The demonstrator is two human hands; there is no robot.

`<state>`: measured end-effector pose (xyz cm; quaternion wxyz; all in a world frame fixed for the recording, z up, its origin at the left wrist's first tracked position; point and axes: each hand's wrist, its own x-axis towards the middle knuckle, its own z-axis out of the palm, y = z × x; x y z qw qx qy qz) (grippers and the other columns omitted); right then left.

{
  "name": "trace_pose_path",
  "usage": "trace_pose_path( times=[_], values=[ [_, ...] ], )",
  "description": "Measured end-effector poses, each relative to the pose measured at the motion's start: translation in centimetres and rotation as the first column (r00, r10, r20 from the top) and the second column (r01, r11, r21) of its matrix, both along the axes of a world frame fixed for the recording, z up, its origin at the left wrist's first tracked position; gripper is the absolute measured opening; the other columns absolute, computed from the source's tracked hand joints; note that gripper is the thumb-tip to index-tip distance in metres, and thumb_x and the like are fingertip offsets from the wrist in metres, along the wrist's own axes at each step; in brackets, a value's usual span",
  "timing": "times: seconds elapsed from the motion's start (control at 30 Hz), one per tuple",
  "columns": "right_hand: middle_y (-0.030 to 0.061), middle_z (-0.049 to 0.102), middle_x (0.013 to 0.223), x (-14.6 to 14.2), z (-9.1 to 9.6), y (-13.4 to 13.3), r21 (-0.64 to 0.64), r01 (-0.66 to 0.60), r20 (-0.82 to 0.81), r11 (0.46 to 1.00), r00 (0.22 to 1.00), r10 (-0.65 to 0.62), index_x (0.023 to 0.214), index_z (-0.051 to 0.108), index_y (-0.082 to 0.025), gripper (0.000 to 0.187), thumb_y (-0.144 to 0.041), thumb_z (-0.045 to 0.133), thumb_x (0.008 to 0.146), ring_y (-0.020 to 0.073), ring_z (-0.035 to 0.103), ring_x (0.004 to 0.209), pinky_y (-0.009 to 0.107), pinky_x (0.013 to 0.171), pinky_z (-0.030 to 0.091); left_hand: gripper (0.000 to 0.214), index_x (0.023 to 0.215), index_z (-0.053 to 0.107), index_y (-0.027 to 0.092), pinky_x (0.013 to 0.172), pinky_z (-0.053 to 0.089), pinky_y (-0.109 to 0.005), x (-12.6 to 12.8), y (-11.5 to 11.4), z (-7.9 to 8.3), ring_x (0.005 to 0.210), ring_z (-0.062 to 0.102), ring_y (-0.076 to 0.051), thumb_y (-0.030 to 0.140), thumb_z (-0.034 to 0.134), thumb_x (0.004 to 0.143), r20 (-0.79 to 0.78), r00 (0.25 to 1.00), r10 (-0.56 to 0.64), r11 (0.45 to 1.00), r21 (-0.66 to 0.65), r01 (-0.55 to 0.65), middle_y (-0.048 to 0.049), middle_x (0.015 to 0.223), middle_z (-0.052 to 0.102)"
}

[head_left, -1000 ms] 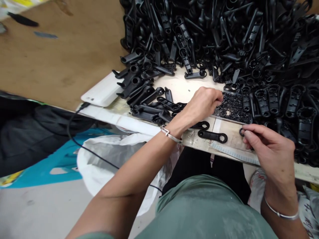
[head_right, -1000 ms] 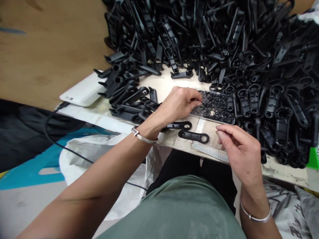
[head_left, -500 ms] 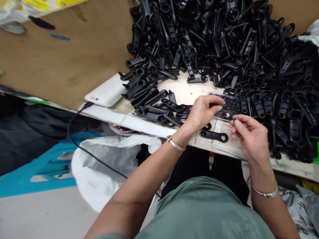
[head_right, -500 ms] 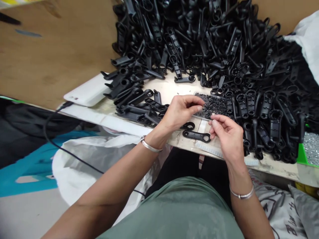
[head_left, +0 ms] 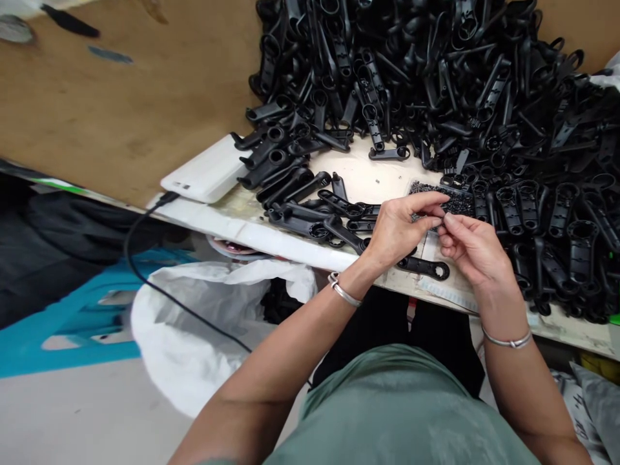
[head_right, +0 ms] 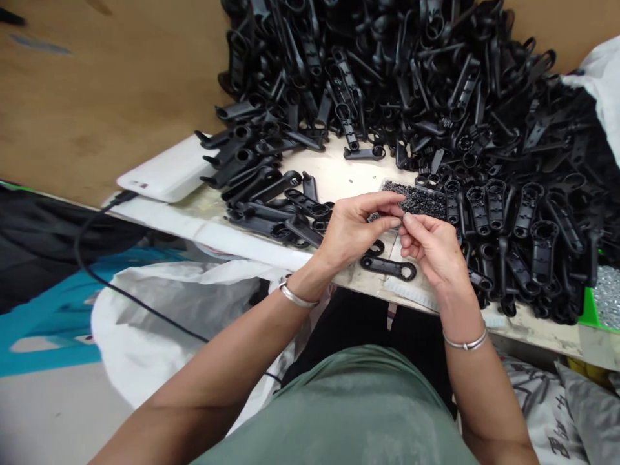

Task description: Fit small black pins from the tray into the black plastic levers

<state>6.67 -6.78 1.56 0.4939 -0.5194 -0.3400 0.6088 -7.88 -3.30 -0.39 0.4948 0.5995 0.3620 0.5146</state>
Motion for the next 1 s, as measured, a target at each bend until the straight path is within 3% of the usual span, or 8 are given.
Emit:
trace_pose_path(
  times=[0.23,0.37,0.6,0.73,0.8,0.9,1.0],
  values=[
    [-0.0046,0.057,0.055,-0.5,-0.1,0.0,0.055,0.057,0.016,0.997,0.998,-0.058,0.073,0.067,-0.015,0.034,-0.038,0.087,0.058,0.0047,0.048,0.046,0.017,0.044,0.045,0.033,0.099,0.075,0.016,0.083,0.058,-0.024,0.2,0.3,-0.3,0.080,0.072,-0.012,0.000,0.070,0.070,0.171,0.985,-0.037,0.994,-0.098,0.054,0.0009,0.082,0.076],
    [-0.0050,0.058,0.053,-0.8,-0.4,-0.1,0.177,0.095,0.201,0.980,0.971,-0.131,0.078,0.067,-0.015,0.023,-0.034,0.077,0.069,0.0067,0.049,0.043,0.021,0.045,0.046,0.027,0.090,0.073,0.014,0.078,0.059,-0.024,0.5,0.5,0.0,0.079,0.073,-0.014,-0.001,0.071,0.068,0.174,0.985,-0.005,0.984,-0.174,0.036,-0.0004,0.079,0.075],
    [-0.0049,0.059,0.058,-0.8,-1.1,-0.4,0.339,0.064,0.562,0.939,0.787,-0.257,0.085,0.064,-0.019,0.014,-0.032,0.063,0.083,0.0113,0.055,0.050,0.027,0.054,0.048,0.021,0.087,0.070,0.014,0.077,0.059,-0.024,1.1,0.8,0.2,0.077,0.072,-0.014,0.002,0.070,0.070,0.076,0.996,0.041,0.979,-0.203,-0.025,-0.0005,0.077,0.074],
    [-0.0038,0.061,0.062,-0.7,-1.6,-0.6,0.410,0.013,0.672,0.912,0.672,-0.311,0.087,0.063,-0.020,0.013,-0.032,0.059,0.087,0.0122,0.057,0.054,0.028,0.059,0.048,0.015,0.087,0.072,0.015,0.078,0.057,-0.027,1.1,1.0,0.5,0.079,0.072,-0.016,0.006,0.070,0.077,-0.136,0.983,0.125,0.985,-0.105,-0.140,-0.0015,0.078,0.076],
    [-0.0042,0.060,0.060,-0.7,-1.6,-0.5,0.394,0.031,0.647,0.919,0.701,-0.301,0.086,0.064,-0.019,0.012,-0.031,0.060,0.086,0.0118,0.057,0.053,0.028,0.058,0.048,0.012,0.090,0.073,0.017,0.082,0.056,-0.030,0.8,1.1,0.7,0.082,0.072,-0.018,0.010,0.068,0.081,-0.303,0.932,0.197,0.979,0.013,-0.202,-0.0028,0.083,0.077],
    [-0.0051,0.058,0.056,-0.6,-1.4,-0.4,0.314,0.101,0.493,0.944,0.832,-0.253,0.081,0.064,-0.018,0.012,-0.030,0.064,0.082,0.0097,0.054,0.047,0.024,0.051,0.047,0.017,0.098,0.074,0.020,0.090,0.055,-0.034,0.2,0.7,1.0,0.093,0.072,-0.021,0.014,0.064,0.087,-0.468,0.846,0.257,0.966,0.164,-0.202,-0.0043,0.098,0.078],
    [-0.0044,0.059,0.056,-0.4,-1.0,-0.3,0.240,0.123,0.305,0.963,0.932,-0.195,0.076,0.065,-0.016,0.016,-0.031,0.070,0.077,0.0073,0.051,0.044,0.021,0.046,0.045,0.027,0.107,0.074,0.022,0.094,0.055,-0.031,-0.2,-0.2,1.0,0.100,0.072,-0.019,0.009,0.064,0.086,-0.409,0.896,0.174,0.977,0.184,-0.106,-0.0027,0.108,0.077]
  ],
)
